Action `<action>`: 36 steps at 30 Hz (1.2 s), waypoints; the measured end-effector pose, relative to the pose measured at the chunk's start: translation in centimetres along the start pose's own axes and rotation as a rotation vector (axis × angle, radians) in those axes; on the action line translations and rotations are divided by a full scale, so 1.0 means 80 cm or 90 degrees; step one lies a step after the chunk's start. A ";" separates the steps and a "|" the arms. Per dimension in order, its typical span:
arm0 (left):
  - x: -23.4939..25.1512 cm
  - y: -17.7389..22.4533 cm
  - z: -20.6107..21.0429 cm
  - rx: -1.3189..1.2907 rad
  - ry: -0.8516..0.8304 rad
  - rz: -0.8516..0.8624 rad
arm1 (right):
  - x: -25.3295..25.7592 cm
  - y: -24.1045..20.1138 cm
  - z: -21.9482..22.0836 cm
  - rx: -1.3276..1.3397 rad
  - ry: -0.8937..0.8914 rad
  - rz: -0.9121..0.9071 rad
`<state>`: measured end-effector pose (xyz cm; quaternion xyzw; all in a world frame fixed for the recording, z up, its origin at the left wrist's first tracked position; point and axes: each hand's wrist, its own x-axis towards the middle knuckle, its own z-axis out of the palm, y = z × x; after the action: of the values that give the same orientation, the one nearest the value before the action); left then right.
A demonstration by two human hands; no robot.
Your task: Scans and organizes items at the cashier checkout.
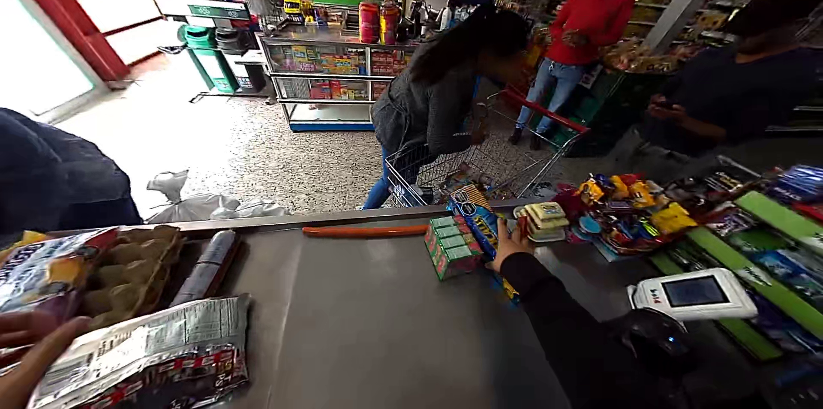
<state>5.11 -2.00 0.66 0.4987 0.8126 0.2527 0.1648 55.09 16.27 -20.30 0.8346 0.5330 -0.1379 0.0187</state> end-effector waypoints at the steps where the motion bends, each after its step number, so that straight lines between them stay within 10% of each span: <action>1: 0.001 -0.014 0.008 -0.022 -0.027 0.068 | 0.008 0.000 0.006 0.000 0.014 0.007; 4: 0.032 -0.094 0.042 -0.123 -0.181 0.419 | 0.004 0.010 -0.002 0.098 0.043 0.003; 7: 0.013 -0.071 0.083 -0.199 -0.346 0.507 | -0.036 0.044 -0.027 0.375 0.047 -0.051; 14: -0.105 0.037 0.290 -0.432 -0.674 0.327 | -0.210 0.111 0.047 1.194 -0.170 -0.405; 17: -0.153 0.051 0.348 -0.565 -0.777 0.380 | -0.246 0.097 0.078 1.219 -0.234 -0.694; 25: -0.171 0.044 0.397 -0.767 -0.802 0.031 | -0.275 0.143 0.080 1.198 -0.007 -0.819; 27: -0.170 0.054 0.394 -0.721 -0.756 0.007 | -0.295 0.178 0.057 1.252 0.097 -0.638; 30: -0.159 0.077 0.392 -0.731 -0.780 0.064 | -0.290 0.248 0.060 1.281 0.155 -0.694; 36: -0.190 0.138 0.448 -0.606 -0.849 0.451 | -0.377 0.236 0.061 1.393 0.671 0.110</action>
<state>38.61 -2.60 -22.04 0.6427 0.1547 0.2568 0.7050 59.07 -19.40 -19.61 0.3961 0.0205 -0.1571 -0.9044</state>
